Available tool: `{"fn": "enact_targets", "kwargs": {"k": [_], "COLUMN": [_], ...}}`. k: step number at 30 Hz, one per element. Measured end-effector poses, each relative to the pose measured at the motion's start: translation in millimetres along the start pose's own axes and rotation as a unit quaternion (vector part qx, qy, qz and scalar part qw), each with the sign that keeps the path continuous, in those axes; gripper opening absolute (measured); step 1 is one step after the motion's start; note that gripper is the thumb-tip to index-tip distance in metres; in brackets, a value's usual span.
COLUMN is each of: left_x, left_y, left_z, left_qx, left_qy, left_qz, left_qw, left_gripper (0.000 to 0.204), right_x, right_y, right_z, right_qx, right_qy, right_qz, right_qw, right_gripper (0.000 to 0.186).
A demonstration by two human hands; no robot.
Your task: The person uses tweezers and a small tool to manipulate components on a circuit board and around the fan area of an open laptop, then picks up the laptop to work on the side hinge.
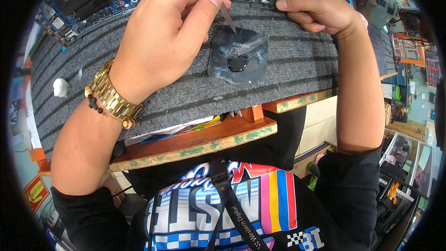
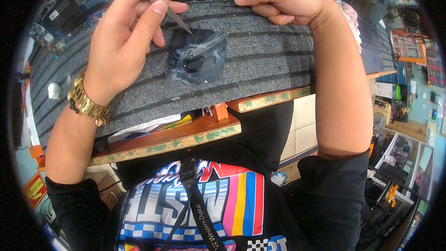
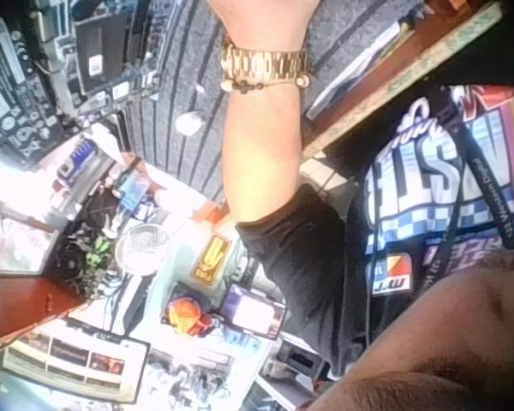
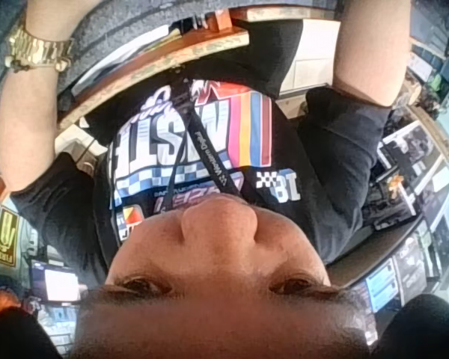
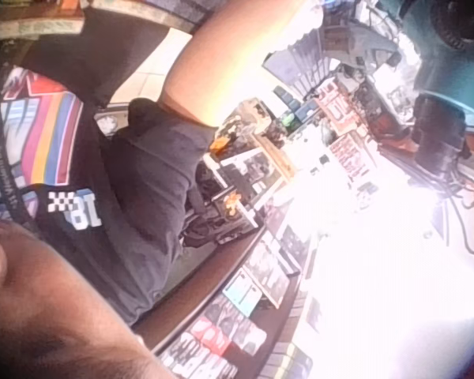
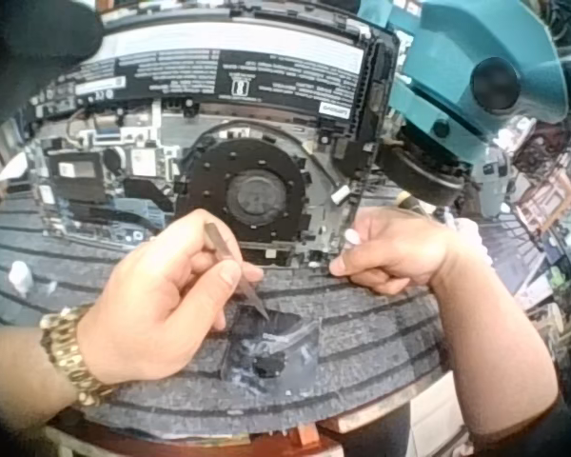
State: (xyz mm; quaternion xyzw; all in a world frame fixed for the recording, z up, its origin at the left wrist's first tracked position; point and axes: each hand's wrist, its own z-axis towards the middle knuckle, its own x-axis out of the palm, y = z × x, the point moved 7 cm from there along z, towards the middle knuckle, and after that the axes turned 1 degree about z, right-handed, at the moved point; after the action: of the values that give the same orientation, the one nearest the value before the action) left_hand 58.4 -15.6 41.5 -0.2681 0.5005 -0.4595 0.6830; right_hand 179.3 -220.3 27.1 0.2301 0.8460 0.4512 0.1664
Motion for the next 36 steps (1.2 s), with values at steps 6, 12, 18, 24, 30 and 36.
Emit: {"fn": "enact_targets", "kwargs": {"k": [6, 12, 18, 24, 30, 36], "left_x": [-0.4, -0.4, 0.2, -2.0, -3.5, -1.2], "left_y": [10.0, -7.6, 7.1, -13.6, -14.5, 12.5], "left_z": [2.2, 1.1, 1.8, 1.6, 3.4, 1.1], "left_qx": [-0.026, 0.01, -0.026, 0.009, -0.051, -0.013], "left_qy": [0.016, 0.005, 0.016, 0.006, 0.025, 0.023], "left_qz": [-0.072, 0.031, -0.067, 0.029, -0.046, -0.05], "left_qw": [0.997, 0.999, 0.997, 1.0, 0.997, 0.998], "left_gripper": [0.008, 0.008, 0.008, 0.008, 0.008, 0.008], "right_x": [0.0, -0.2, -1.9, -1.4, -0.8, -10.9], "right_y": [-1.2, -1.6, -1.0, -1.5, -1.8, -16.0], "right_z": [-1.0, -0.3, 0.4, -0.2, -1.3, -2.7], "right_qx": [0.011, 0.002, 0.003, 0.005, -0.014, -0.048], "right_qy": [-0.012, -0.016, -0.024, -0.029, -0.009, -0.002], "right_qz": [0.003, -0.001, -0.035, -0.027, -0.007, 0.161], "right_qw": [1.0, 1.0, 0.999, 0.999, 1.0, 0.986], "right_gripper": [0.044, 0.045, 0.048, 0.048, 0.038, 0.044]}}
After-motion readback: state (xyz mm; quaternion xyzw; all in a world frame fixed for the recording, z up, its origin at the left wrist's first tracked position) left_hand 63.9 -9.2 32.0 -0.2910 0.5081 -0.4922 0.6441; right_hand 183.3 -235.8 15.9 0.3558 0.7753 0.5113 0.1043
